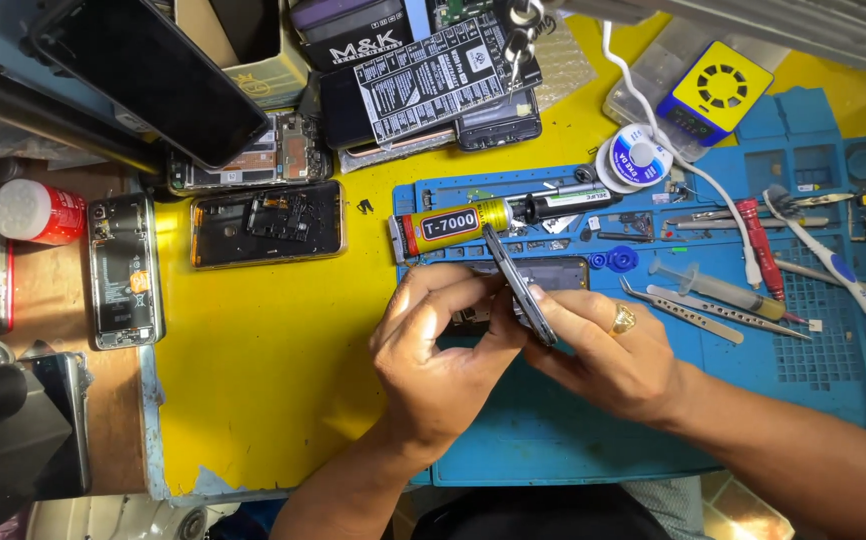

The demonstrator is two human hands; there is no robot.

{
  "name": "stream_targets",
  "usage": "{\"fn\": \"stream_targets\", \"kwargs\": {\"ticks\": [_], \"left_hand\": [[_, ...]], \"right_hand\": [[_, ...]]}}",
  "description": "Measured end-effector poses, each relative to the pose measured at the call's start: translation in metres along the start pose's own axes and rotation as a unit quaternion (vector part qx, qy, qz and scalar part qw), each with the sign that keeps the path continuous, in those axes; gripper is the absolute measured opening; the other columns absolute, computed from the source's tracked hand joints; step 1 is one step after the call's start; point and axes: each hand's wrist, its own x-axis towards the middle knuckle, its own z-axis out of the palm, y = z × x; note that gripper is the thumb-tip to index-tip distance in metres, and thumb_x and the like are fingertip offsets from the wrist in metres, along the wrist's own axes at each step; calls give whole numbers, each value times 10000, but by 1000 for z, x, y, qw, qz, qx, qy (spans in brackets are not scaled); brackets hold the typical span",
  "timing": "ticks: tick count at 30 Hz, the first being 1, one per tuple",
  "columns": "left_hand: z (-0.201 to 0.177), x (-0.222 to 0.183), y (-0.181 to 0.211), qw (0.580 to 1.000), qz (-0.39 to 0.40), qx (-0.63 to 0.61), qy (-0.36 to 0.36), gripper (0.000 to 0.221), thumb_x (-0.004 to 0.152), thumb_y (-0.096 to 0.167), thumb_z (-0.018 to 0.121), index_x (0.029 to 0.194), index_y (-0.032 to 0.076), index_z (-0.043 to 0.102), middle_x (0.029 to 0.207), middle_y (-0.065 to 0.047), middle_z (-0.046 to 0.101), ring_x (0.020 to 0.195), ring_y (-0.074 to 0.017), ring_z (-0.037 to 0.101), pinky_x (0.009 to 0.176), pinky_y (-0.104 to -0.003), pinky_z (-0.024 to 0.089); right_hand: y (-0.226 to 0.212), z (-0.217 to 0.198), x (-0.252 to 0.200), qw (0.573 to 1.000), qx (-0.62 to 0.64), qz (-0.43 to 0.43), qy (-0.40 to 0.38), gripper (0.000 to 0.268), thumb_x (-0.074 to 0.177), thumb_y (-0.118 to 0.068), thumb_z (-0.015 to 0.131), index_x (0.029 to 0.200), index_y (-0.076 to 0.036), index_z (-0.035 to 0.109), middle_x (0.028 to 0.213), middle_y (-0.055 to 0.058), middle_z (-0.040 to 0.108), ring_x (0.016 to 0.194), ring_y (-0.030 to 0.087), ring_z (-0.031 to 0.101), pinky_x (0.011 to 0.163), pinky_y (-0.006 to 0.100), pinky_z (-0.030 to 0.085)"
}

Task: The person assembles a smartphone by connecting internal components and attaching the screen. They then apply adhesive to the back of the device and attach a new back cover. Finally, they use a plastic tool to pry open the device again.

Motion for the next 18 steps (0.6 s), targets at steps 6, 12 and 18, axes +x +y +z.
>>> {"fn": "stream_targets", "kwargs": {"ticks": [6, 12, 18], "left_hand": [[1, 6, 1, 999, 0, -14, 29, 109, 839, -32, 752, 832, 32, 664, 827, -79, 673, 736, -197, 667, 642, -292, 552], [-14, 7, -11, 997, -30, -67, -24, 113, 880, -14, 742, 975, 44, 725, 931, -111, 698, 841, -218, 710, 804, -309, 596], [-16, 2, -26, 907, -246, -315, -134, 442, 934, 159, 681, 1309, -53, 584, 1050, -174, 705, 1036, -216, 685, 960, -305, 568]], "right_hand": [[-2, 2, -1, 998, 37, 40, -16, 442, 929, -131, 806, 1317, -43, 615, 1182, 125, 730, 966, 241, 751, 803, 329, 609], [-3, -11, 15, 954, 195, 226, 16, 177, 885, -149, 764, 990, -15, 714, 917, 78, 748, 755, 163, 669, 710, 271, 500], [12, -19, 14, 854, 385, 349, 13, 331, 904, -121, 708, 1191, 43, 679, 1179, 139, 747, 1051, 205, 731, 963, 327, 630]]}}
